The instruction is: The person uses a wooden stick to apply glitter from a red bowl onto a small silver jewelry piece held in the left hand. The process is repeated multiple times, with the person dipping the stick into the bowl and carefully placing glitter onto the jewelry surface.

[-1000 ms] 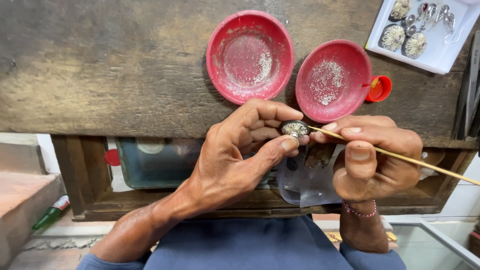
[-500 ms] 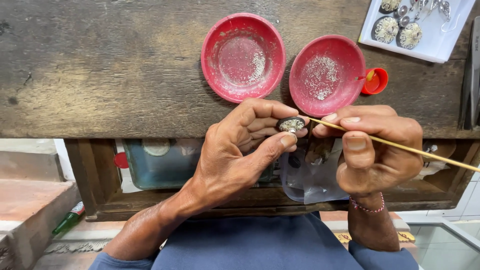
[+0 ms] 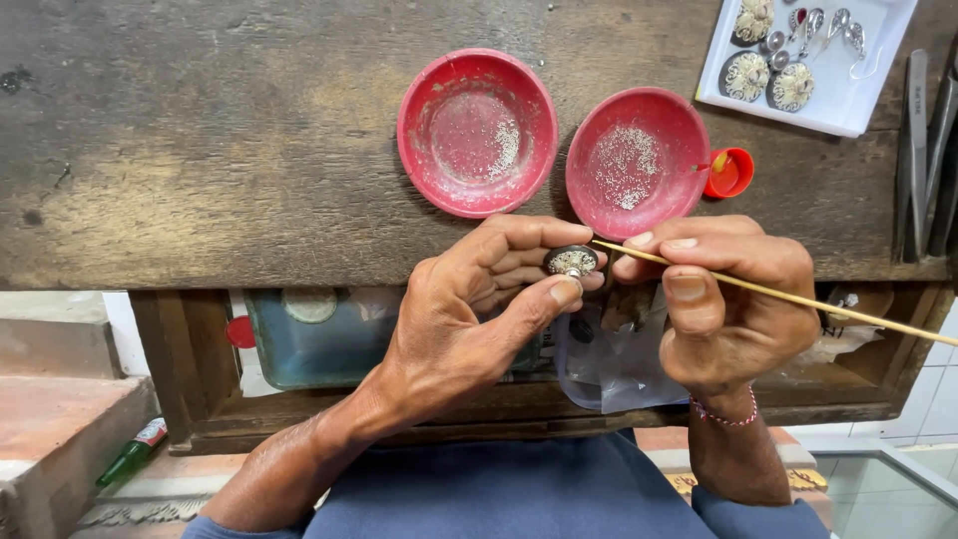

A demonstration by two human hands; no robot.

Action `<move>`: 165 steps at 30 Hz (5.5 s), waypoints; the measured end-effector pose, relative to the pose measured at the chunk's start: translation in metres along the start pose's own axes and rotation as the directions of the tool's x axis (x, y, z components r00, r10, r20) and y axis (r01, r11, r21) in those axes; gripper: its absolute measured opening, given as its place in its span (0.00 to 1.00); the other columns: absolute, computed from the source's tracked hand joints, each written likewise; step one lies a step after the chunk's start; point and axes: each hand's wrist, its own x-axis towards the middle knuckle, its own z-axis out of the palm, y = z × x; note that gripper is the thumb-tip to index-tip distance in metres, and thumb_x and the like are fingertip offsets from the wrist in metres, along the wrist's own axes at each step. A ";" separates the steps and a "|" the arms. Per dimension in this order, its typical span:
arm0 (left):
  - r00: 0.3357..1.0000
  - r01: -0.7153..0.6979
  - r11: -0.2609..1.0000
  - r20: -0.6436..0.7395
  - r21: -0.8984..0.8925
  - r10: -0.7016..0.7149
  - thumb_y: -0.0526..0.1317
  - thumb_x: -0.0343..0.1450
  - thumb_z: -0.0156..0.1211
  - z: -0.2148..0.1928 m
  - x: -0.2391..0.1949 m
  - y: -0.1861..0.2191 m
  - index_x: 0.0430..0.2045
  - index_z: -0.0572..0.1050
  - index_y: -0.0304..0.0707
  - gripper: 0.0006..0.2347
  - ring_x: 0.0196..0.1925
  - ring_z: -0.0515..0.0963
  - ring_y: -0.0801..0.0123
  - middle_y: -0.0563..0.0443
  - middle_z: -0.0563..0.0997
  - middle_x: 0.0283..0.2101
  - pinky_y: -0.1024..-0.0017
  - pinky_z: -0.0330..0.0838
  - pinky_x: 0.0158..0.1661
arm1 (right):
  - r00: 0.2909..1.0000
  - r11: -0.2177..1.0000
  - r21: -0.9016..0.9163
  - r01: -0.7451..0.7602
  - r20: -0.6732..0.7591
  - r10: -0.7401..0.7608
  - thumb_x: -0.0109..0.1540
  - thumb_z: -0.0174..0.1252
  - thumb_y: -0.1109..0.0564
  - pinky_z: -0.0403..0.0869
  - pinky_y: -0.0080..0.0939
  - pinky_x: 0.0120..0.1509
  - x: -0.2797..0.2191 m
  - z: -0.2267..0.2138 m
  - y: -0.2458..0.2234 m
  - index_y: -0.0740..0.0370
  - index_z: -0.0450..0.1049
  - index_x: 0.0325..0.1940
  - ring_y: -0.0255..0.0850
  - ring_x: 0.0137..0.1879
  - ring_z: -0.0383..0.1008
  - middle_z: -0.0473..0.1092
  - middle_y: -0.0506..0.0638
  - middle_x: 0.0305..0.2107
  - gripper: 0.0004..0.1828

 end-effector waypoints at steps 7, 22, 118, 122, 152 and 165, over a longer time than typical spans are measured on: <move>1.000 -0.004 0.999 0.022 0.036 0.003 0.32 0.75 0.58 -0.002 0.001 0.003 0.54 0.71 0.32 0.13 0.52 0.88 0.62 0.43 0.83 0.52 0.72 0.83 0.58 | 1.000 1.000 -0.024 -0.016 -0.001 0.016 0.70 0.54 0.56 0.81 0.38 0.38 -0.001 0.002 -0.003 0.66 0.70 0.42 0.48 0.33 0.79 0.71 0.62 0.34 0.09; 0.999 0.017 1.000 0.036 0.022 -0.018 0.33 0.75 0.58 -0.002 0.001 0.006 0.54 0.72 0.31 0.12 0.52 0.88 0.62 0.43 0.82 0.53 0.72 0.83 0.58 | 0.996 0.989 -0.124 -0.085 -0.019 0.084 0.72 0.53 0.58 0.83 0.42 0.39 -0.001 0.001 -0.006 0.67 0.69 0.41 0.48 0.35 0.78 0.72 0.62 0.32 0.09; 0.998 -0.053 0.996 -0.027 0.075 0.055 0.31 0.75 0.59 -0.004 0.003 0.003 0.53 0.73 0.31 0.12 0.48 0.85 0.73 0.46 0.83 0.50 0.77 0.82 0.57 | 0.997 0.995 -0.098 0.016 -0.073 -0.023 0.70 0.55 0.51 0.73 0.36 0.32 0.000 0.013 -0.003 0.67 0.68 0.38 0.47 0.25 0.75 0.69 0.61 0.26 0.15; 0.998 -0.056 0.996 -0.023 0.069 0.057 0.31 0.75 0.59 -0.004 0.003 0.003 0.53 0.73 0.31 0.12 0.48 0.85 0.73 0.47 0.83 0.49 0.77 0.82 0.57 | 0.998 0.994 -0.111 0.009 -0.065 -0.016 0.70 0.54 0.53 0.72 0.35 0.33 -0.001 0.012 -0.003 0.66 0.67 0.40 0.47 0.26 0.75 0.68 0.59 0.27 0.12; 1.000 -0.025 0.998 -0.002 0.064 0.026 0.32 0.76 0.58 -0.004 0.003 0.005 0.54 0.74 0.31 0.12 0.46 0.83 0.76 0.49 0.82 0.50 0.78 0.82 0.55 | 0.998 0.985 -0.162 -0.064 -0.007 0.063 0.73 0.52 0.53 0.75 0.37 0.33 0.002 0.006 -0.007 0.67 0.67 0.39 0.45 0.29 0.73 0.69 0.60 0.26 0.14; 0.998 -0.056 0.993 -0.001 0.102 0.057 0.30 0.76 0.59 -0.004 0.003 0.006 0.55 0.75 0.30 0.13 0.45 0.82 0.78 0.47 0.82 0.53 0.80 0.82 0.52 | 0.997 0.978 -0.198 -0.071 -0.037 0.065 0.73 0.51 0.50 0.72 0.38 0.33 0.002 0.006 -0.007 0.69 0.67 0.35 0.47 0.25 0.73 0.69 0.62 0.24 0.20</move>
